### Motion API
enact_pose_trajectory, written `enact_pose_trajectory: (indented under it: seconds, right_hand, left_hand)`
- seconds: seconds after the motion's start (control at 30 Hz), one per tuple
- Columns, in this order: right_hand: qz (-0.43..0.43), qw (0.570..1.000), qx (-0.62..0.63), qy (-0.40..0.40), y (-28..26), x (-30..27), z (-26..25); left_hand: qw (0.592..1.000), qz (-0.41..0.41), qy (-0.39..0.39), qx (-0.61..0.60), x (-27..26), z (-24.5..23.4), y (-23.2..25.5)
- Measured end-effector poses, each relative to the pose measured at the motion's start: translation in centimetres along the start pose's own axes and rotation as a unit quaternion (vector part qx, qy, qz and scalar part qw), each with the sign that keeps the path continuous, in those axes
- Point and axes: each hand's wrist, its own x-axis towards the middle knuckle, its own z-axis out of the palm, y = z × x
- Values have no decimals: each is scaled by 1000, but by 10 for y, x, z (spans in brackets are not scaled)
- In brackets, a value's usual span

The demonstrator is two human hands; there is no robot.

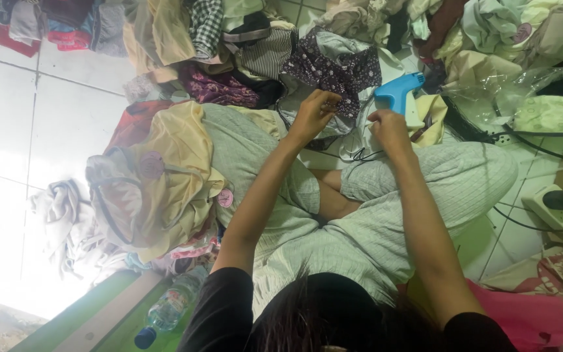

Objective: Using a hot glue gun to attach small fabric decorations like bows and lace to various clothing items while sitting on the floor.

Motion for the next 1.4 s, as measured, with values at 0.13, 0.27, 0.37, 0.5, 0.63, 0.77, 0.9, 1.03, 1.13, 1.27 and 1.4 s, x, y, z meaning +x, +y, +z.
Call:
enact_pose_trajectory:
  seconds: [0.13, 0.27, 0.37, 0.5, 0.63, 0.77, 0.9, 1.03, 1.13, 1.27, 1.4]
  right_hand:
    - [17, 998, 25, -54, -33, -3, -9]
    - [-16, 997, 44, -65, -60, -2, -22]
    - [-34, 997, 10, -65, -61, 1, -17]
    - [-65, 995, -4, -77, -61, 4, -15]
    - [-78, 994, -18, -75, -63, 8, -11]
    - [-90, 993, -16, -81, -65, 9, -11]
    - [-92, 991, 6, -98, -67, 10, -13]
    - [-92, 990, 5, -111, -58, 14, -4]
    - [-85, 989, 11, -121, -55, 18, -1]
    - [-90, 989, 5, -117, -46, 26, 12]
    - [-98, 989, 12, -110, -48, 26, 12]
  left_hand:
    - [998, -36, -16, 41, 0, 0, -4]
    - [996, -69, -37, 50, -1, 0, -11]
    - [994, -86, -40, 57, 1, 3, -24]
    - [991, -38, -78, 103, 2, 4, -2]
    - [979, 4, -124, 164, 2, 8, 5]
    - [965, -12, -156, 209, 2, 12, -4]
    - [958, -46, -158, 234, 2, 15, -23]
    - [953, -69, -167, 245, 1, 16, -25]
    - [947, -78, -166, 263, 1, 14, -20]
    - [941, -108, -175, 269, 2, 12, -13]
    - [943, -123, -157, 266, 0, 8, -6]
